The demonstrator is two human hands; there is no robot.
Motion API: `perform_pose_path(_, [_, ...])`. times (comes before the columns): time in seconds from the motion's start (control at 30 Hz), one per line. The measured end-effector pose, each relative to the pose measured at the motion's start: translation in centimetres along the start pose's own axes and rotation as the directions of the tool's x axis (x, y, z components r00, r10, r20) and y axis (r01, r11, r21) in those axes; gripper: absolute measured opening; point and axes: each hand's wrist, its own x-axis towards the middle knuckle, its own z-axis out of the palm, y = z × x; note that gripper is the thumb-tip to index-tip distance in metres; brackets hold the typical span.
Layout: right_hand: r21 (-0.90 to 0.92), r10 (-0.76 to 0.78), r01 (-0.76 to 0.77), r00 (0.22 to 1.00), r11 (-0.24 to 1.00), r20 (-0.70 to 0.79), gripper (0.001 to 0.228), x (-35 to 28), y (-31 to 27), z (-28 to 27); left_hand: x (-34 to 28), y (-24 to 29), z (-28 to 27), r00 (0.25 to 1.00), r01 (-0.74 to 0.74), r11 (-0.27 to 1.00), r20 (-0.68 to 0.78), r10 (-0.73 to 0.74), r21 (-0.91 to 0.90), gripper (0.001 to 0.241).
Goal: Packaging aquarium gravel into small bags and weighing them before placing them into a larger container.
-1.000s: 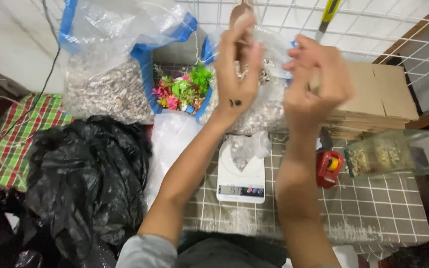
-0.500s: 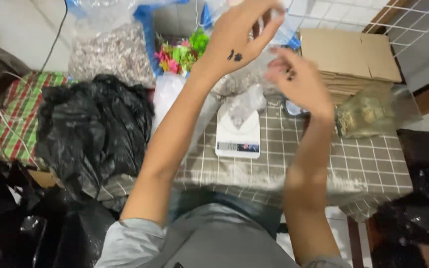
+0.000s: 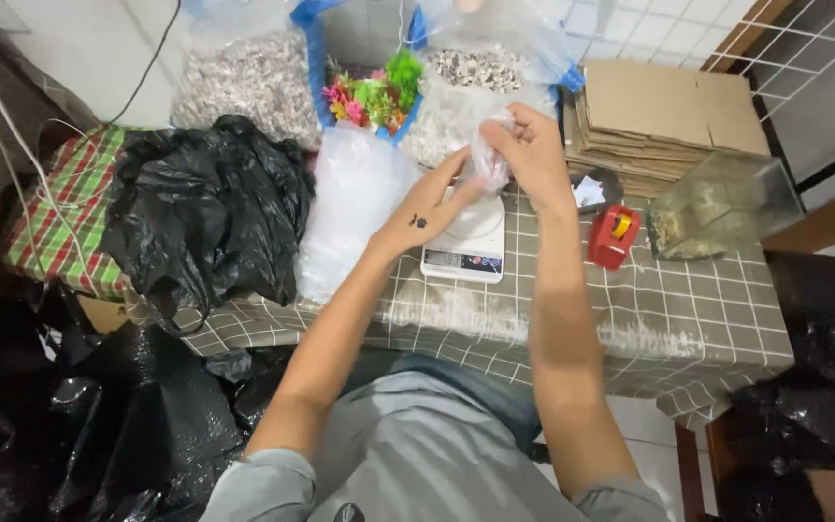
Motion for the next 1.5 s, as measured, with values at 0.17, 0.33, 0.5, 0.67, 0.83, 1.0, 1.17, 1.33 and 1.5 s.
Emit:
perform_pose_path(0.17, [0.112,-0.220,0.227,0.973,0.967,-0.074,0.024,-1.7,-10.4,2.7,2.3,-5.6,1.1,0.990,-0.134,0.985,0.028,0.138,-0.112,0.060])
perform_pose_path(0.33, [-0.219,-0.377,0.313,0.840,0.924,-0.390,0.022,-0.4,-3.9,0.6,5.2,-12.1,1.5,0.974,-0.140,0.990,-0.178,0.138,0.004,0.014])
perform_pose_path(0.5, [-0.300,-0.320,0.251,0.924,0.920,-0.209,0.024,-2.1,0.9,2.1,4.7,-13.0,1.4,0.944,-0.043,0.989,-0.331,-0.005,-0.139,0.011])
perform_pose_path(0.67, [-0.269,-0.147,0.129,0.988,0.954,-0.045,0.011,-2.0,5.9,3.4,4.3,-19.8,3.0,0.945,-0.120,0.990,-0.314,0.090,-0.077,0.015])
perform_pose_path(0.83, [-0.182,-0.126,0.107,0.987,0.977,-0.096,0.012,-2.0,5.5,2.5,2.7,-15.1,3.0,0.928,-0.233,0.972,-0.295,0.228,0.016,0.018])
perform_pose_path(1.0, [-0.119,-0.128,0.108,0.977,0.987,-0.172,0.014,-1.9,6.8,1.1,2.4,-12.2,2.2,0.919,-0.252,0.968,-0.310,0.245,0.017,0.006])
perform_pose_path(1.17, [0.204,-0.109,0.127,0.989,0.971,-0.099,0.049,-2.9,1.4,1.5,2.5,-14.0,2.6,0.901,-0.227,0.974,-0.383,0.202,-0.021,0.020])
perform_pose_path(1.33, [0.115,-0.124,0.122,0.992,0.986,0.014,0.053,-3.3,0.9,0.8,2.3,-13.1,2.5,0.896,-0.270,0.961,-0.350,0.275,0.063,0.023])
perform_pose_path(1.5, [0.092,-0.018,0.024,0.997,0.995,-0.070,0.010,-2.6,2.8,0.4,2.3,-12.7,2.5,0.904,-0.284,0.954,-0.307,0.299,0.092,0.023])
